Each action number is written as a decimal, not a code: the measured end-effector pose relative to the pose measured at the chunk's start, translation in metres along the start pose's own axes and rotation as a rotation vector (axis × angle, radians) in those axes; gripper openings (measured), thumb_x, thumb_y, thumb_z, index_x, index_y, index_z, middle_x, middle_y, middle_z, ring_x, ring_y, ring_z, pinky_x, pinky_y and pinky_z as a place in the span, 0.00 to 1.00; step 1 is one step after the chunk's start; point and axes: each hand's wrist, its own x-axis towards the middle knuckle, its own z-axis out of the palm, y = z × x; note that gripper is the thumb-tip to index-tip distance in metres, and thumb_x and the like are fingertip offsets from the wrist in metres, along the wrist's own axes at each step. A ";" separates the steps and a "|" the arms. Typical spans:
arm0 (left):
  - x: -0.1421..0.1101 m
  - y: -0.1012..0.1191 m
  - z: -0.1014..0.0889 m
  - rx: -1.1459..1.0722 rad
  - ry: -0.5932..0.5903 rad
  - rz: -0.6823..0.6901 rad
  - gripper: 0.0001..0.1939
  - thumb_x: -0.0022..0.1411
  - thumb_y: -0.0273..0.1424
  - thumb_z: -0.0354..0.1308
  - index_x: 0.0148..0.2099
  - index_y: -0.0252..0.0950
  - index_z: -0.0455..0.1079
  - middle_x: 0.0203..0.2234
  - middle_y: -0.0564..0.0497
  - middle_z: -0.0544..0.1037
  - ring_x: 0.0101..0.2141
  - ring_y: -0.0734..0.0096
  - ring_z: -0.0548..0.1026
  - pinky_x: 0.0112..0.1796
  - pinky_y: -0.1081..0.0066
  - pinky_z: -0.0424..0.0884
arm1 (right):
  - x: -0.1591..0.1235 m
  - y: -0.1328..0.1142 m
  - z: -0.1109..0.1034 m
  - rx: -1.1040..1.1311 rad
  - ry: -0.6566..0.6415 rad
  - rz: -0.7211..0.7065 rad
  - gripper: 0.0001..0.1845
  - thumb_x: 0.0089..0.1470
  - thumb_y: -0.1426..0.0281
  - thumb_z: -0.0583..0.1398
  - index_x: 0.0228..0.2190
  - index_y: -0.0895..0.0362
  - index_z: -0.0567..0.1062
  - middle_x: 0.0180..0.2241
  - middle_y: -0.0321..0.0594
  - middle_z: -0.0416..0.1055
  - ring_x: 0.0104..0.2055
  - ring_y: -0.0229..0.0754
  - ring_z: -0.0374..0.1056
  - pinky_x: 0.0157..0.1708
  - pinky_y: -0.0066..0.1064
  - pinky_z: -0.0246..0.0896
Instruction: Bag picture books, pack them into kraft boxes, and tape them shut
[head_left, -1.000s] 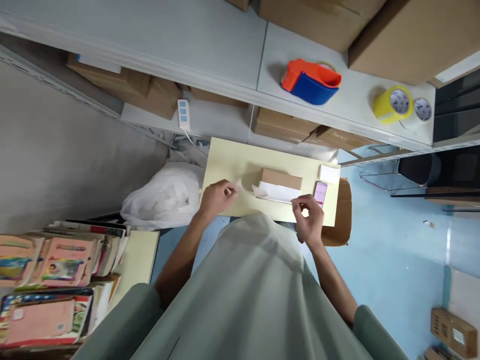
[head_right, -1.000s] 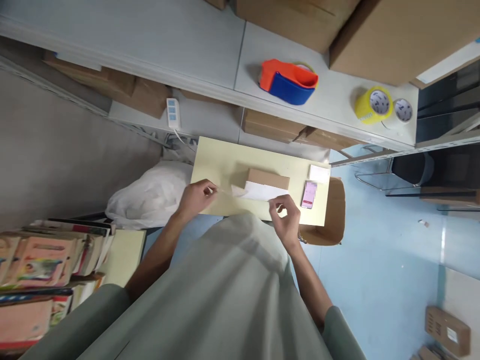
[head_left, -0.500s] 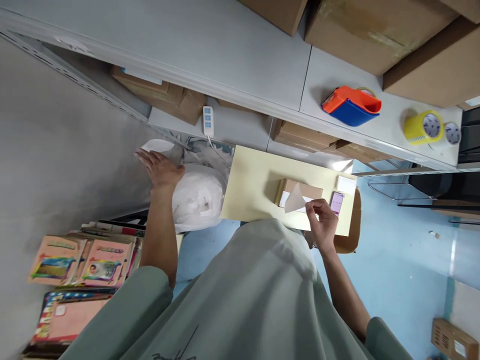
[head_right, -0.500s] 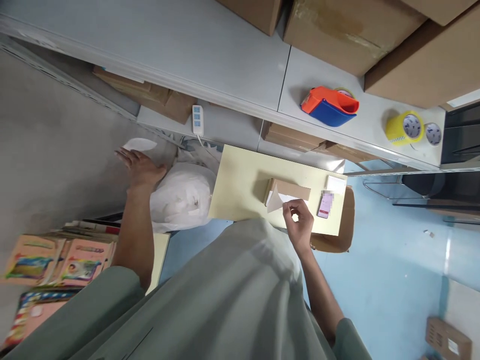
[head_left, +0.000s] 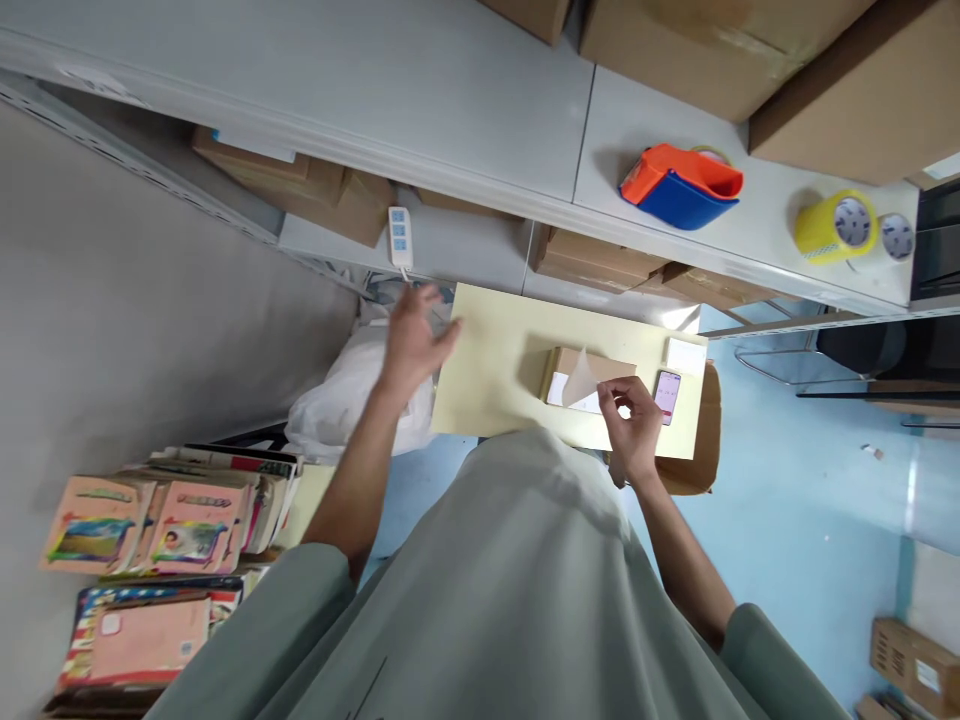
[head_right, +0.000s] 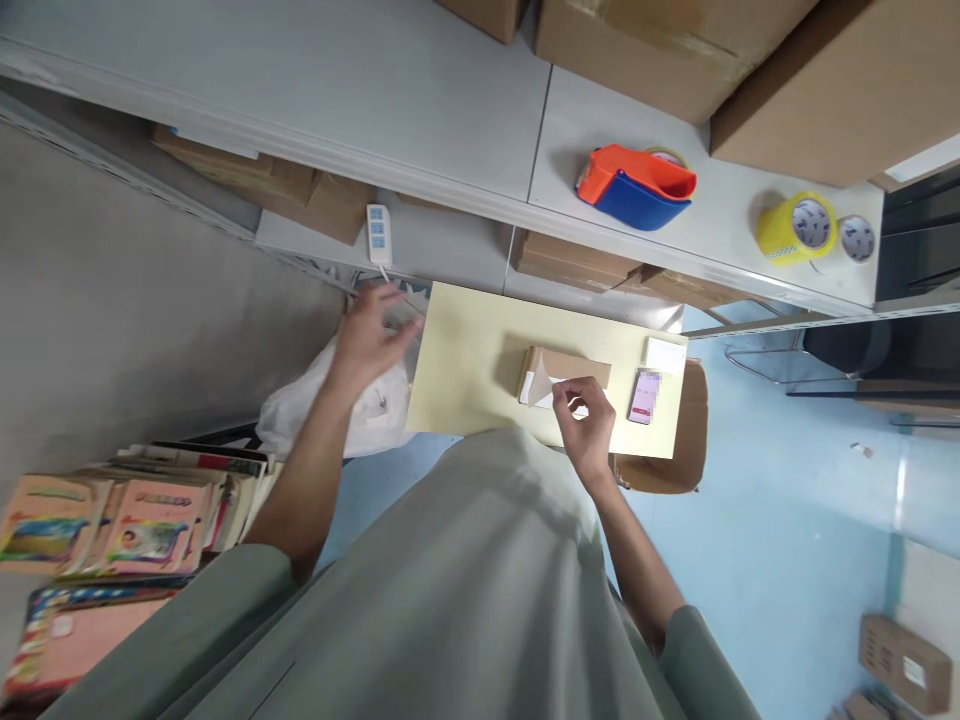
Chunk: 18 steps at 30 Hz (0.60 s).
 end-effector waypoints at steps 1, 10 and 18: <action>-0.015 0.020 0.021 -0.016 -0.048 0.050 0.20 0.67 0.40 0.70 0.56 0.38 0.74 0.59 0.40 0.83 0.65 0.50 0.77 0.71 0.51 0.66 | 0.000 0.003 -0.002 -0.020 0.003 -0.024 0.11 0.70 0.61 0.65 0.35 0.52 0.80 0.35 0.38 0.78 0.35 0.42 0.73 0.33 0.34 0.72; -0.103 0.128 0.152 -0.397 -0.301 -0.276 0.21 0.65 0.52 0.70 0.41 0.42 0.70 0.44 0.46 0.87 0.52 0.53 0.86 0.51 0.61 0.79 | -0.014 0.051 -0.027 -0.113 -0.016 -0.295 0.07 0.73 0.67 0.63 0.41 0.51 0.82 0.39 0.43 0.80 0.40 0.45 0.78 0.38 0.38 0.77; -0.119 0.122 0.201 -0.603 -0.248 -0.573 0.22 0.54 0.47 0.75 0.41 0.41 0.71 0.39 0.48 0.85 0.47 0.56 0.84 0.50 0.61 0.76 | -0.029 0.098 -0.038 -0.103 -0.241 -0.198 0.10 0.75 0.64 0.61 0.45 0.51 0.84 0.42 0.43 0.81 0.38 0.44 0.79 0.41 0.38 0.78</action>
